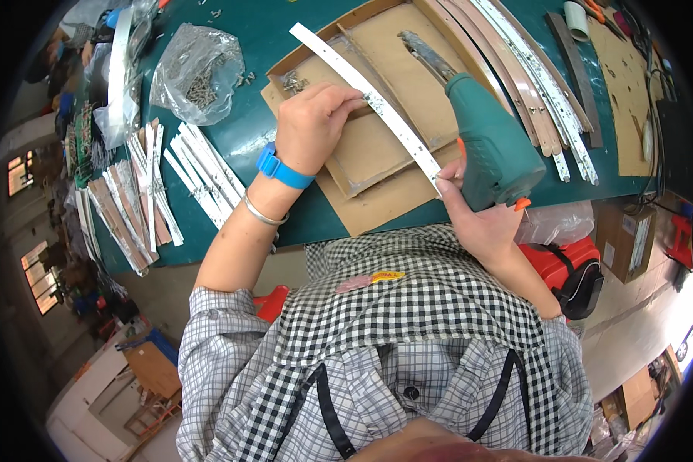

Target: Gluing small LED strip components onto an assembly in a factory setting.

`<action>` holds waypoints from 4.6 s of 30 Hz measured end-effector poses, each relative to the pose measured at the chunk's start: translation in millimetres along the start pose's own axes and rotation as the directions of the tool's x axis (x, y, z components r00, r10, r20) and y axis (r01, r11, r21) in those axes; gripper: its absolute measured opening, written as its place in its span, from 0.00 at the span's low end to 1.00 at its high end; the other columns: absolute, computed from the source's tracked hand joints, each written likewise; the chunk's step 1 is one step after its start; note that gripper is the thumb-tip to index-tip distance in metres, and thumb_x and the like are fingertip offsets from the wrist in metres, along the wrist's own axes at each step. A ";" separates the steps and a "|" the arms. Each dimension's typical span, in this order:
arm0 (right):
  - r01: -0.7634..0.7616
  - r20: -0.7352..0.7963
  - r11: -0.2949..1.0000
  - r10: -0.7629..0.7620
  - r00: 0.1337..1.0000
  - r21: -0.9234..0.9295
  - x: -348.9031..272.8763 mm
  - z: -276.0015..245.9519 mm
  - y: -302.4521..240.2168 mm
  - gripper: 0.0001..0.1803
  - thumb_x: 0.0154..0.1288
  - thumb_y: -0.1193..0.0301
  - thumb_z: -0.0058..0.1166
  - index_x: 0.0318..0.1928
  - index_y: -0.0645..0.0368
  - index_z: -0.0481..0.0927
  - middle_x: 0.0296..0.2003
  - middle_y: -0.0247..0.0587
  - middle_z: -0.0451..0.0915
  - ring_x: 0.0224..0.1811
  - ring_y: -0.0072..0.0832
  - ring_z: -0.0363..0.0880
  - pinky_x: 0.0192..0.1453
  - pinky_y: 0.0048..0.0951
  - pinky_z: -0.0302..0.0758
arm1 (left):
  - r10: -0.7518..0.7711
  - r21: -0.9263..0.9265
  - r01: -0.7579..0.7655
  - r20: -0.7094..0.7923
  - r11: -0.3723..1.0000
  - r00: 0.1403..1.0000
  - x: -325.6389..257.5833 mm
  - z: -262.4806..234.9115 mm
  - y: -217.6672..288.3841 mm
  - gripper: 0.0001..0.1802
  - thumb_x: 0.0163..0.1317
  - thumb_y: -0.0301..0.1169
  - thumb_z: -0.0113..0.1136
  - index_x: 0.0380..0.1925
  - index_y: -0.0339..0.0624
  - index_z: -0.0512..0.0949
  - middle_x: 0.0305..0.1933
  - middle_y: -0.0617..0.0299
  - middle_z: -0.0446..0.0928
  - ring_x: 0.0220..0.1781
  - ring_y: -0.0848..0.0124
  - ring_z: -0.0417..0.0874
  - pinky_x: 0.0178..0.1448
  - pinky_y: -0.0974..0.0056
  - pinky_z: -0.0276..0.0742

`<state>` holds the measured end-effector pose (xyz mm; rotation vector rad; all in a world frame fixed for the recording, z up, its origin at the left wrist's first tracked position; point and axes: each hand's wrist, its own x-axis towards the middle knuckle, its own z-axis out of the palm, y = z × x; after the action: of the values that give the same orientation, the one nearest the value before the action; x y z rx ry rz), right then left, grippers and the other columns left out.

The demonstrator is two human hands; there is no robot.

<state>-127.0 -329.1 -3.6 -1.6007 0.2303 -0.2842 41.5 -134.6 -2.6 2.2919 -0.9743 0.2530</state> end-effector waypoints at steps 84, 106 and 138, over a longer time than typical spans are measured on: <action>-0.037 -0.009 0.941 0.042 0.999 0.336 16.8 -70.7 -30.6 0.32 0.62 0.79 0.55 0.64 0.77 0.60 0.32 0.46 0.73 0.21 0.25 0.72 0.22 0.23 0.72 | 0.554 -0.049 -0.568 0.310 0.821 0.773 -14.9 -21.2 80.5 0.16 0.46 0.34 0.59 0.34 0.39 0.84 0.32 0.67 0.77 0.44 0.68 0.73 0.47 0.64 0.70; 0.262 -0.318 0.888 -0.141 0.938 0.378 39.4 -109.3 -47.0 0.32 0.60 0.82 0.54 0.65 0.74 0.61 0.32 0.44 0.73 0.28 0.28 0.75 0.31 0.27 0.75 | -0.095 0.280 -0.099 0.602 0.955 0.793 -110.3 -137.7 44.7 0.14 0.49 0.22 0.59 0.38 0.42 0.83 0.43 0.61 0.83 0.41 0.64 0.80 0.46 0.59 0.73; 0.267 -0.597 0.939 -0.087 0.797 0.219 -36.2 -166.0 8.6 0.32 0.59 0.80 0.58 0.64 0.73 0.64 0.39 0.43 0.76 0.30 0.23 0.76 0.32 0.24 0.77 | 0.539 -0.282 -0.460 0.427 0.842 0.726 167.3 103.1 87.0 0.19 0.52 0.18 0.67 0.46 0.40 0.81 0.45 0.57 0.80 0.44 0.63 0.83 0.48 0.64 0.79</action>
<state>-214.2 -475.1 -7.2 -1.1993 0.4839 -0.9242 92.1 -341.7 24.6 1.9296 -1.8179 -0.2080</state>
